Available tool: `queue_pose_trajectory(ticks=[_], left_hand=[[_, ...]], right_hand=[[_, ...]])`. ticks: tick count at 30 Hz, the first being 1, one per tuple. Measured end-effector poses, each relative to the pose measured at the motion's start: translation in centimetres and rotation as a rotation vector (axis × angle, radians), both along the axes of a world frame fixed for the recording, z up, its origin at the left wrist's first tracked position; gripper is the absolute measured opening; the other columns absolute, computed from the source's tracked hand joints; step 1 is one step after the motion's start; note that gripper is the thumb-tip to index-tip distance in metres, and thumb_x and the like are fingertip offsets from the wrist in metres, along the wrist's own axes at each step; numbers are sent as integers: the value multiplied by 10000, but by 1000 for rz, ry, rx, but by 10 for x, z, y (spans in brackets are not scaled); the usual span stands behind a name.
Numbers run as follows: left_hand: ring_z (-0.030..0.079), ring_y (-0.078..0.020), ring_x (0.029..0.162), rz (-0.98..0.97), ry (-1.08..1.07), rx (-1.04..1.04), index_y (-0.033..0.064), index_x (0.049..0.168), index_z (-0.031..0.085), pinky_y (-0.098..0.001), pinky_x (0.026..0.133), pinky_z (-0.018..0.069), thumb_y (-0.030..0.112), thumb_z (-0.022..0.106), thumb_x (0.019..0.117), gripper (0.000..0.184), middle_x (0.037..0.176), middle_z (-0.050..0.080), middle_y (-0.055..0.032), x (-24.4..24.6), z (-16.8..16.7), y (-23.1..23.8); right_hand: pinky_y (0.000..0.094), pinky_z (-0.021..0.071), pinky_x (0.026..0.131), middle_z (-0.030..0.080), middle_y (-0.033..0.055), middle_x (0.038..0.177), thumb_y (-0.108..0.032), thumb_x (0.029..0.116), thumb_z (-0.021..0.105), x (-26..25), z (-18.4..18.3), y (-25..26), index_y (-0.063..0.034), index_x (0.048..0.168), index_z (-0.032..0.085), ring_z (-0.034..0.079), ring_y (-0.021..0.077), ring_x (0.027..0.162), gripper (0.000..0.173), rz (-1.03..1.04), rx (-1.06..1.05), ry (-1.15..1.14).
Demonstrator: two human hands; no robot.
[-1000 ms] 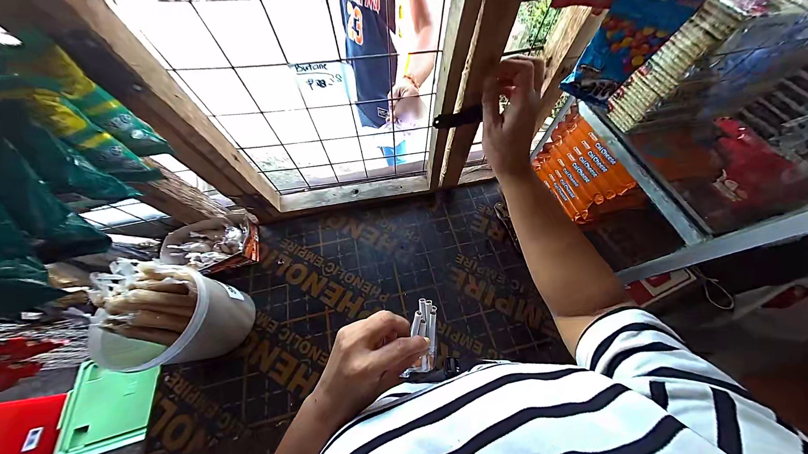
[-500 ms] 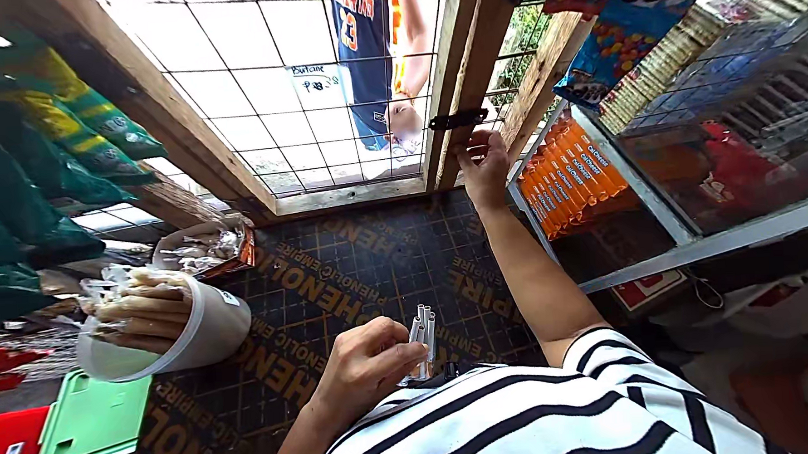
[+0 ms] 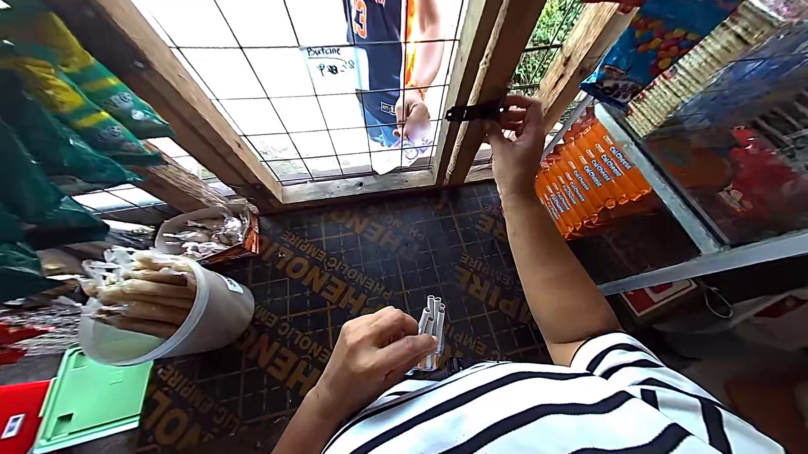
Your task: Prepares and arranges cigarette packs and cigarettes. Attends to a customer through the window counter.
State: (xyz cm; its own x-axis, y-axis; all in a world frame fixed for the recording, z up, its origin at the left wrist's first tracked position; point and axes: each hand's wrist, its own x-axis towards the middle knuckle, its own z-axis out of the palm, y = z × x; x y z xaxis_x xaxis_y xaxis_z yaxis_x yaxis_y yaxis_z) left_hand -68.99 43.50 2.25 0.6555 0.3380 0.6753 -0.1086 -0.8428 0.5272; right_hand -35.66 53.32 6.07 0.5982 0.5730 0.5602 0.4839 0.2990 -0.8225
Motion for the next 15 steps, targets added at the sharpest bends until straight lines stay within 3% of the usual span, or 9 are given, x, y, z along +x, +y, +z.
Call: queue_pose_trajectory(ticks=[2,4,7,9,10,12,13,14,15], left_hand=[[574,-93,752,-8,-1,5,116,1023,748,-181,645,467,157,679,994,86,854,619,-53,0,2,0],[572,-95,748,-10,-2,7,115,1026,747,-185,642,464,155,679,994,85,850,617,-52,1,2,0],[570,-96,741,-14,2,9,112,1029,746,-189,637,459,154,676,996,88,848,618,-59,2,4,-1],[579,-99,749,-16,7,13,107,1037,747,-188,645,466,155,669,1002,97,856,625,-67,2,7,-1],[594,-101,757,-15,12,15,104,1042,747,-189,654,478,153,666,1004,102,863,636,-73,3,9,-1],[619,-109,775,0,30,36,102,1062,741,-199,675,497,146,657,1009,108,887,662,-83,3,15,1],[628,-112,786,12,40,52,103,1072,736,-204,686,505,142,656,1010,108,899,672,-85,4,17,2],[630,-112,791,18,47,66,104,1081,732,-203,694,508,140,656,1010,109,908,675,-85,4,21,4],[627,-110,789,22,46,79,106,1089,729,-200,695,507,139,658,1010,111,912,676,-84,5,24,6]], right_hand=[[353,600,808,618,130,1096,-55,886,686,-2,2,2,8,1278,559,670,185,954,417,60,1,78],[372,617,797,597,134,1115,-125,948,664,-4,1,4,-10,1257,575,676,201,948,341,61,17,134],[327,587,798,584,170,1178,-231,990,666,-4,10,4,-35,1155,670,644,216,1006,256,-108,13,8],[294,546,851,582,204,1208,-208,1018,605,-8,26,0,17,1168,668,622,219,1057,277,-165,85,-143],[305,548,868,607,202,1160,-159,1039,556,-8,35,0,74,1171,632,634,211,1037,279,-134,200,-189],[353,596,870,651,130,1038,-77,1082,420,-8,55,-5,94,1157,509,688,171,964,207,94,399,-227],[327,609,790,664,66,990,-65,1075,390,-10,65,-12,60,1155,505,688,120,877,188,255,415,-226],[248,568,698,655,-6,960,-54,1025,400,-15,73,-25,12,1137,517,638,37,784,176,418,350,-227],[187,491,633,656,-23,992,-87,985,474,-20,77,-44,10,1144,550,574,-15,741,201,572,240,-271]])
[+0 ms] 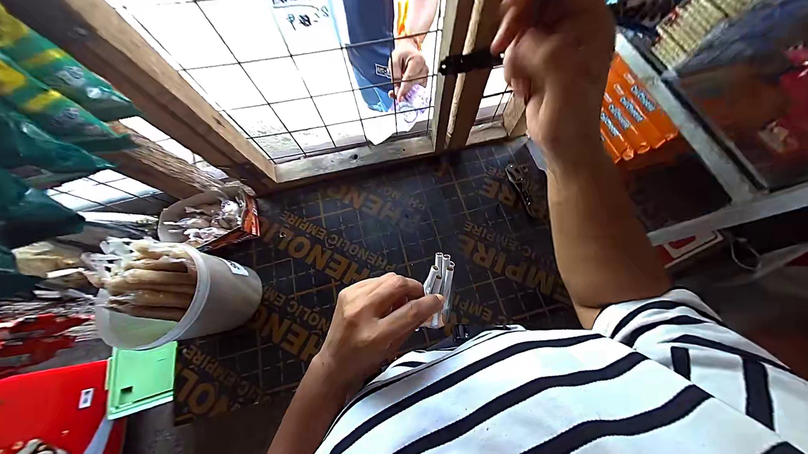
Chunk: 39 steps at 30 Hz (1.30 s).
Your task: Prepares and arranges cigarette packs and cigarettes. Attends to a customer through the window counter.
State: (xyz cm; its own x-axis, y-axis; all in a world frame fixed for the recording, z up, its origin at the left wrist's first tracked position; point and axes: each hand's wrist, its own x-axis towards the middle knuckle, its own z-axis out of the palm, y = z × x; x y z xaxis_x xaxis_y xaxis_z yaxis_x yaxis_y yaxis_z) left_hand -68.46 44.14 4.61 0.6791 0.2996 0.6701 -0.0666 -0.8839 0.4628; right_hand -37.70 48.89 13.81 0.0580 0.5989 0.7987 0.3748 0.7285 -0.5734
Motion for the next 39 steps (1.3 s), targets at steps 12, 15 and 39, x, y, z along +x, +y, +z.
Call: queue_pose_trajectory(ticks=[12,15,39], left_hand=[[612,-109,770,-255,31,93,103,1009,768,-225,663,491,99,663,989,107,888,677,-77,70,34,18],[657,-80,937,-328,16,-133,65,1050,749,-226,810,564,313,740,951,267,1004,692,-53,95,37,27],[436,-68,1407,73,-330,-942,255,1537,435,-365,1196,327,725,439,949,753,1506,502,131,-30,-20,-88]], right_hand=[[105,454,543,680,19,918,-125,913,733,-3,-83,-126,-4,1016,673,541,-35,660,170,434,-447,-142],[115,513,585,667,-13,893,-159,928,728,6,-90,-146,-28,1044,662,588,-28,692,187,330,-483,-53],[560,595,764,654,211,1290,-27,963,630,-14,-132,-72,24,1167,684,709,409,1022,216,-568,-510,-680]])
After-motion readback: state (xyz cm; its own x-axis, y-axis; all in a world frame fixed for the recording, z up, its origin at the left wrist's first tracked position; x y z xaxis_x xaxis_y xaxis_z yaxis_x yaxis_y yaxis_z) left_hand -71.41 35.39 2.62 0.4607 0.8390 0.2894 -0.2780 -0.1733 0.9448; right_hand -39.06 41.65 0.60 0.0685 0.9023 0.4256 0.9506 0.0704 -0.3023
